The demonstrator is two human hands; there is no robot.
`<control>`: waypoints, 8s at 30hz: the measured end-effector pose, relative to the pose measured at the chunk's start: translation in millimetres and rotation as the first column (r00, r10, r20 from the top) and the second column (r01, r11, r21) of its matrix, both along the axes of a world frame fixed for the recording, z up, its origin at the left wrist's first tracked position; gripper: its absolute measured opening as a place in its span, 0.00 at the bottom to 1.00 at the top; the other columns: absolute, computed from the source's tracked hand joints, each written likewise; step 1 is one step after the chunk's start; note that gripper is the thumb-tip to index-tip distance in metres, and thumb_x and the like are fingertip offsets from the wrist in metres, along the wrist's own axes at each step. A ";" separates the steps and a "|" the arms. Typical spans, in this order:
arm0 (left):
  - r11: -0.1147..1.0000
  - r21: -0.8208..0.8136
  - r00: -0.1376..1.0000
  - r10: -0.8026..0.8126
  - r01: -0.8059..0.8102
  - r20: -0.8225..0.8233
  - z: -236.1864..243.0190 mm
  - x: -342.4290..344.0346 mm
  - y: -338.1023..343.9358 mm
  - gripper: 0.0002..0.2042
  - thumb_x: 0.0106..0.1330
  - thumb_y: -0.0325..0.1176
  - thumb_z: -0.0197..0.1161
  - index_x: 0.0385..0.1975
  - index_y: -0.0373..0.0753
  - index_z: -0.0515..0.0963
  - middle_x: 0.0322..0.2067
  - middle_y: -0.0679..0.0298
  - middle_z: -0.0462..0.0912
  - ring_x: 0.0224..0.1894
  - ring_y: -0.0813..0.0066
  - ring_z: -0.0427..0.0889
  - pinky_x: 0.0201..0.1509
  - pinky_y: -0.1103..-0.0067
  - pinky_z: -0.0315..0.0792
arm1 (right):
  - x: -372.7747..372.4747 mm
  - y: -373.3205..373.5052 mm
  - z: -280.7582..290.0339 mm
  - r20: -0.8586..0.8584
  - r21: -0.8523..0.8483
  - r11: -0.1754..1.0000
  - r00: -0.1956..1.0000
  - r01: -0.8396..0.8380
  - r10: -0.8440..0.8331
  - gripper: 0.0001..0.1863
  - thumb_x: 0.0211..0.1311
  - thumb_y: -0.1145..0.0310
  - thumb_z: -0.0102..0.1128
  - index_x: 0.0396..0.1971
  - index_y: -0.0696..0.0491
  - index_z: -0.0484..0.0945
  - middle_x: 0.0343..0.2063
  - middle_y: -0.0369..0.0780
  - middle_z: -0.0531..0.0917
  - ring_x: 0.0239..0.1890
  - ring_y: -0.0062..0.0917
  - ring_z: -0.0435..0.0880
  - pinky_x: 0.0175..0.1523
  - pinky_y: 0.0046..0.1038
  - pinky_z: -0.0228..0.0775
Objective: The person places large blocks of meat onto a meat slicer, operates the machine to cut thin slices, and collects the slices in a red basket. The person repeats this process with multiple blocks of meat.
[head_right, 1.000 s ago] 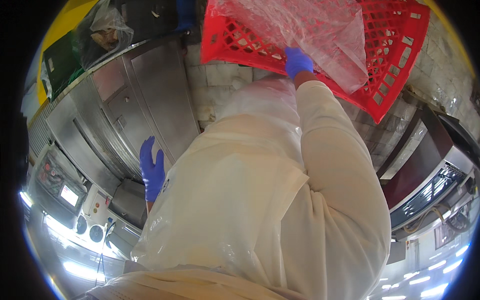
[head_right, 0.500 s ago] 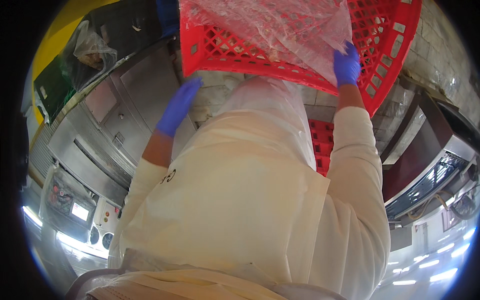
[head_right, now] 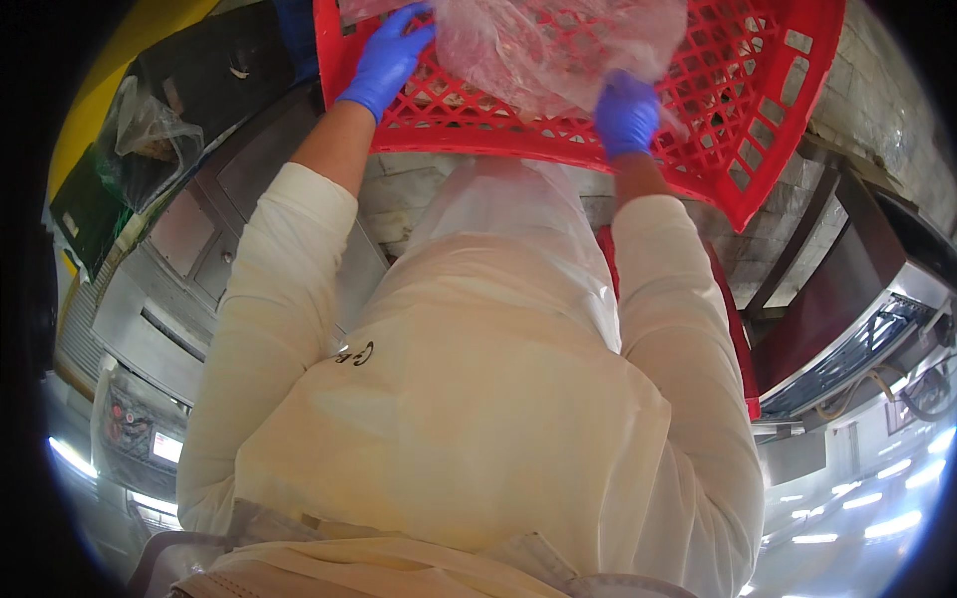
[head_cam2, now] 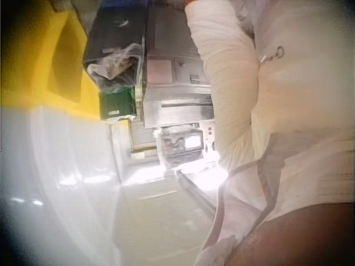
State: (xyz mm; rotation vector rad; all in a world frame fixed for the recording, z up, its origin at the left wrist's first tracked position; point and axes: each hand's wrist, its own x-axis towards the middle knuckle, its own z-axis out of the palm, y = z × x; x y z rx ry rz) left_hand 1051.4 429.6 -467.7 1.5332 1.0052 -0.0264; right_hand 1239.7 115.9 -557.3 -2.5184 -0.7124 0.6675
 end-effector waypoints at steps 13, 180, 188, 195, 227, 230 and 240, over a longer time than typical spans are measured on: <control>0.933 -0.011 0.902 -0.352 0.361 -0.249 -49.9 -25.1 -44.1 0.22 0.72 0.35 0.59 0.65 0.42 0.73 0.61 0.54 0.78 0.64 0.54 0.77 0.61 0.61 0.77 | -65.2 46.7 138.7 0.131 0.285 0.853 0.899 -0.437 0.417 0.31 0.54 0.73 0.68 0.61 0.42 0.79 0.63 0.45 0.77 0.53 0.43 0.83 0.55 0.44 0.77; 0.367 0.885 0.084 -0.930 0.287 0.358 294.2 -244.1 -878.5 0.20 0.60 0.33 0.76 0.49 0.35 0.78 0.47 0.60 0.84 0.48 0.69 0.84 0.52 0.73 0.78 | -827.7 -1016.4 353.9 0.711 0.350 0.009 -0.259 0.937 -0.653 0.24 0.64 0.60 0.68 0.56 0.56 0.78 0.50 0.47 0.83 0.53 0.39 0.83 0.60 0.38 0.74; 0.420 0.498 -0.014 -0.754 0.758 0.657 365.1 -316.5 -946.9 0.19 0.66 0.29 0.73 0.54 0.35 0.78 0.49 0.60 0.84 0.51 0.72 0.83 0.57 0.74 0.77 | -674.1 -772.7 427.3 -0.805 0.585 -0.451 0.550 0.674 -0.222 0.46 0.72 0.42 0.59 0.79 0.44 0.46 0.70 0.43 0.68 0.63 0.35 0.79 0.61 0.37 0.76; -0.021 -0.035 0.006 -0.766 0.999 0.642 377.9 -338.0 -938.2 0.17 0.73 0.35 0.68 0.56 0.33 0.79 0.48 0.67 0.84 0.48 0.83 0.80 0.58 0.79 0.74 | -652.1 -770.6 452.7 -0.666 0.691 -0.658 0.619 0.300 -0.417 0.44 0.73 0.54 0.63 0.78 0.50 0.47 0.67 0.44 0.71 0.67 0.35 0.74 0.72 0.41 0.66; -0.158 -0.126 -0.050 -0.794 0.979 0.605 437.1 -364.1 -912.1 0.48 0.63 0.29 0.72 0.79 0.39 0.45 0.70 0.51 0.64 0.67 0.62 0.71 0.71 0.68 0.68 | -672.5 -770.9 489.7 0.602 0.452 0.717 0.411 0.531 -0.684 0.24 0.58 0.62 0.70 0.57 0.44 0.82 0.48 0.42 0.83 0.47 0.43 0.83 0.51 0.41 0.79; -0.104 -0.082 -0.036 -0.807 0.991 0.589 448.2 -359.3 -902.6 0.43 0.65 0.31 0.71 0.77 0.39 0.53 0.71 0.53 0.63 0.66 0.64 0.72 0.71 0.70 0.68 | -668.7 -810.9 478.4 0.597 0.604 0.600 0.201 0.525 -0.777 0.15 0.60 0.65 0.72 0.46 0.51 0.84 0.38 0.44 0.84 0.38 0.38 0.85 0.45 0.38 0.79; 0.315 -0.067 0.303 -0.805 0.947 0.510 384.8 -307.3 -771.7 0.27 0.72 0.34 0.62 0.70 0.40 0.68 0.65 0.60 0.74 0.62 0.72 0.76 0.66 0.74 0.70 | -721.1 -964.5 637.7 0.252 0.963 0.266 -0.190 -0.054 -0.949 0.26 0.61 0.76 0.69 0.59 0.54 0.71 0.52 0.37 0.78 0.55 0.22 0.77 0.61 0.30 0.71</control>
